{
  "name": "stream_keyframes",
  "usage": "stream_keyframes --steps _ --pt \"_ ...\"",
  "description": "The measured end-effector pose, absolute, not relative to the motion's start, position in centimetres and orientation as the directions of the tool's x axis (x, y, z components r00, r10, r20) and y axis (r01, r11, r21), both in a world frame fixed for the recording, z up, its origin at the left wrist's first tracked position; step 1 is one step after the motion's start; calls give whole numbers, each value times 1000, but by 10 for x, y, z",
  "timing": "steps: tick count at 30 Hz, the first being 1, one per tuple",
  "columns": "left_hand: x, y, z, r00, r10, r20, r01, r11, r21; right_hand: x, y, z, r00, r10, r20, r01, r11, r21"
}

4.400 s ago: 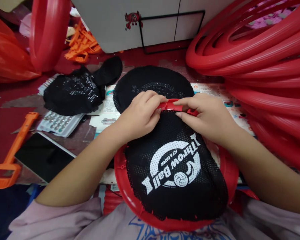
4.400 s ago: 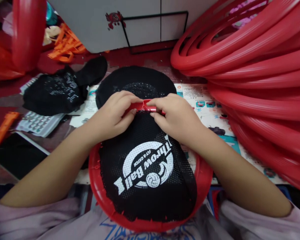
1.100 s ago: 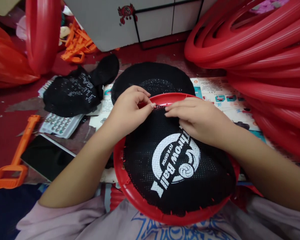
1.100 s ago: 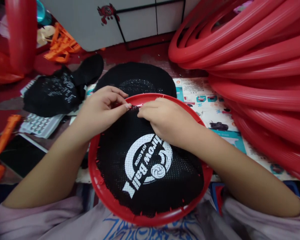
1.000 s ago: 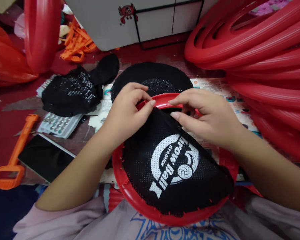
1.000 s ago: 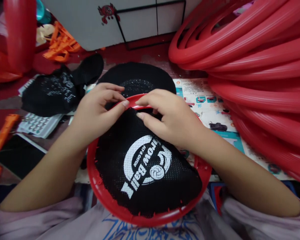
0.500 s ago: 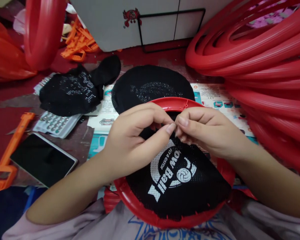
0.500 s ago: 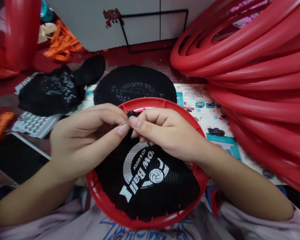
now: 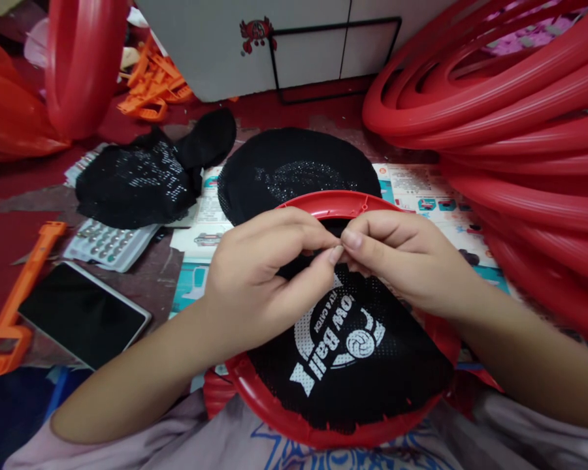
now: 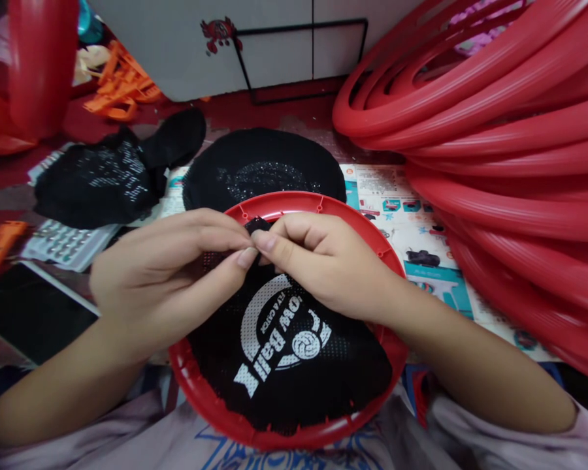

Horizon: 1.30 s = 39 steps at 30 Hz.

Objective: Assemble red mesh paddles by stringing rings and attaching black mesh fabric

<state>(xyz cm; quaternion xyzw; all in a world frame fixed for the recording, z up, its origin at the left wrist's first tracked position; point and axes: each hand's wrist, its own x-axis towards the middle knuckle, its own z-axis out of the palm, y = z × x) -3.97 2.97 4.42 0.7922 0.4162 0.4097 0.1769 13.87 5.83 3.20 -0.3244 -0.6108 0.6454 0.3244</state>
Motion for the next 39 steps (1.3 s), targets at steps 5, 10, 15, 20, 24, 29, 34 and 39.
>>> stream_keyframes --steps 5,10,15,20,24,29,34,39 --pt "-38 29 42 307 816 490 560 -571 600 138 57 32 -536 841 73 118 160 -980" --pt "-38 30 38 309 820 482 598 -561 573 139 56 31 -525 837 152 266 331 -905" --pt "-39 31 37 324 816 479 569 -572 590 140 58 28 -546 808 223 324 449 -833" --pt "-37 31 35 282 836 470 546 -543 638 139 58 29 -560 798 222 320 456 -831" --pt "-37 31 35 257 862 437 533 -504 680 139 57 31 -555 809 195 334 432 -838" --pt "-36 31 37 260 875 409 528 -483 698 138 57 30 -549 815 184 316 406 -858" --pt "-40 34 37 284 875 391 516 -484 707 142 61 32 -539 836 98 340 323 -883" --pt "-57 56 22 161 907 390 591 -405 698 145 62 41 -526 820 -225 734 304 -608"
